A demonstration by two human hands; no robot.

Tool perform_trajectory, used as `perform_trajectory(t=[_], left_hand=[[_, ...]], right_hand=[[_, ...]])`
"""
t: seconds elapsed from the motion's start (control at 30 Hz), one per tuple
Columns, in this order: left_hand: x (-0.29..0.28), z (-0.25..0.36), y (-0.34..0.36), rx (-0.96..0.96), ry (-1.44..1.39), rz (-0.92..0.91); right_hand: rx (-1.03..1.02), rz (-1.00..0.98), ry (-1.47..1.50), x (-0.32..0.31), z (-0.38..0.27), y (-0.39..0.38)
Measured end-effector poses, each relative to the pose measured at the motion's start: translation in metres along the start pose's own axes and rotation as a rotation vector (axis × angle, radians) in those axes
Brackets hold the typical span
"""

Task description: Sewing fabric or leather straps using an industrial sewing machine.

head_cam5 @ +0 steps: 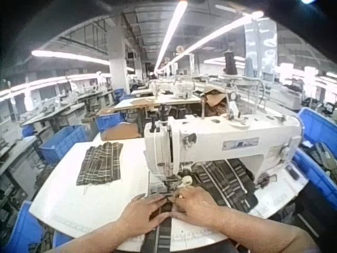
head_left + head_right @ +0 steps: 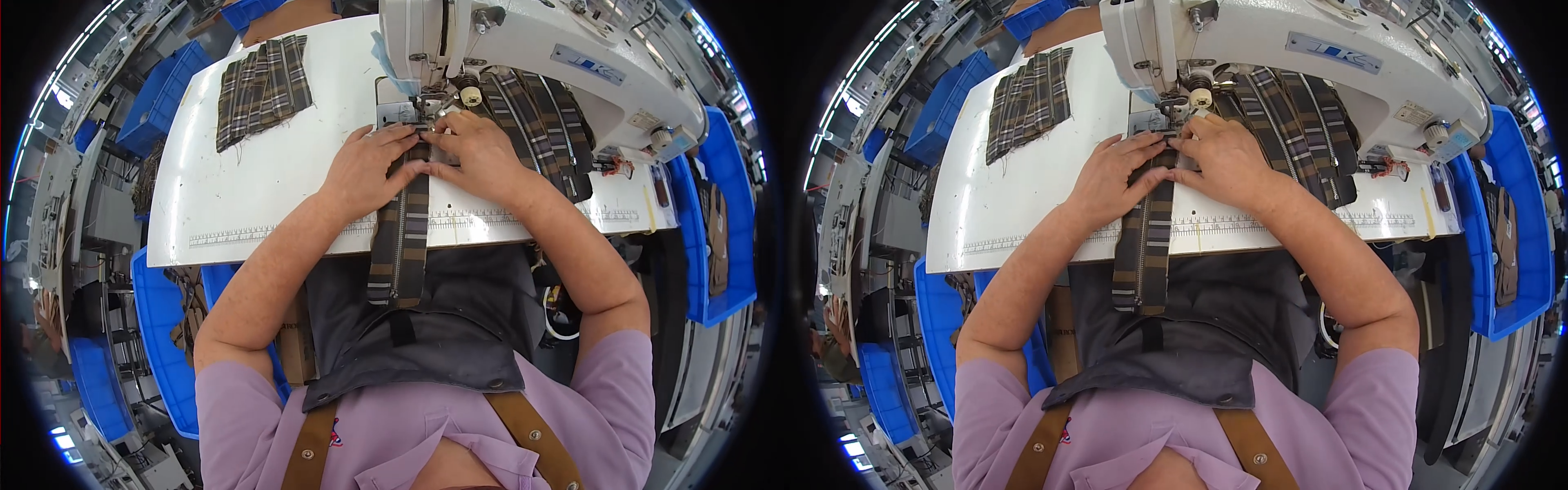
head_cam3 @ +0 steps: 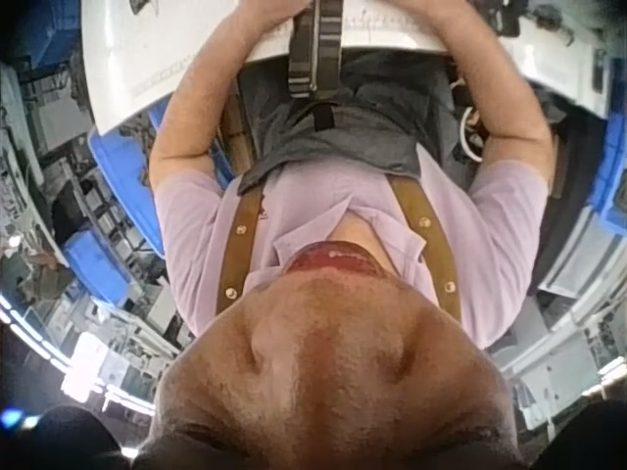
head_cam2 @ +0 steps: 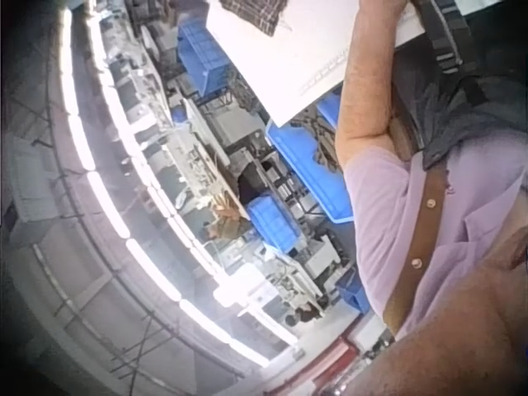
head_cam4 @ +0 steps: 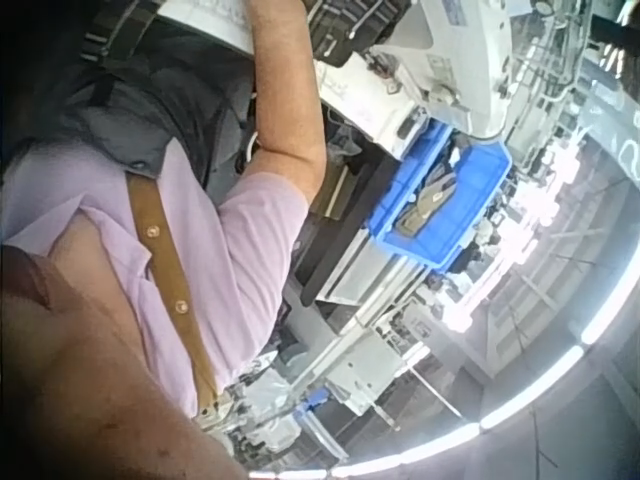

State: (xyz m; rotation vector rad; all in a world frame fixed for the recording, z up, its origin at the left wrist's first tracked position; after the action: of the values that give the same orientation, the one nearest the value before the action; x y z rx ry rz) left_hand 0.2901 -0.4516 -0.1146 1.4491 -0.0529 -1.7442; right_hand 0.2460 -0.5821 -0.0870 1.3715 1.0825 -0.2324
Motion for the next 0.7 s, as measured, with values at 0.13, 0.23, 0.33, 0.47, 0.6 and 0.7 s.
perform_trajectory(t=[0.13, 0.23, 0.33, 0.47, 0.6, 0.7], left_hand=[[-0.003, 0.006, 0.003, 0.039, 0.089, 0.020], [-0.001, 0.005, 0.006, 0.051, 0.120, 0.031], [0.002, 0.002, 0.007, 0.064, 0.077, 0.039], [0.001, 0.004, 0.011, 0.060, 0.026, 0.012], [0.005, 0.000, 0.011, 0.043, 0.056, 0.009], [0.004, -0.003, 0.010, 0.054, 0.063, 0.004]], right_hand=[[0.021, 0.015, 0.018, 0.008, 0.010, 0.002], [-0.038, 0.140, 0.007, 0.004, 0.008, 0.003], [-0.003, 0.101, 0.020, 0.003, 0.008, 0.006], [0.030, 0.071, 0.001, 0.004, 0.012, 0.003], [0.010, 0.085, -0.004, 0.007, 0.013, 0.003], [0.001, 0.076, -0.010, 0.007, 0.009, 0.004]])
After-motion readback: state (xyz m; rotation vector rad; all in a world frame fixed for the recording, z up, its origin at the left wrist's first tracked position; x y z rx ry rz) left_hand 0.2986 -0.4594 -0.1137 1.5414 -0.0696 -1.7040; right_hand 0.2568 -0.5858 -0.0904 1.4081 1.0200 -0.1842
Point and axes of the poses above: each hand's wrist, its own y-axis towards the middle knuckle, its own x-axis out of the palm, z = x × y, the point moved 9 cm from there along y, towards the middle knuckle, and after that the axes turned 15 degrees about z, right-handed, at the moved point
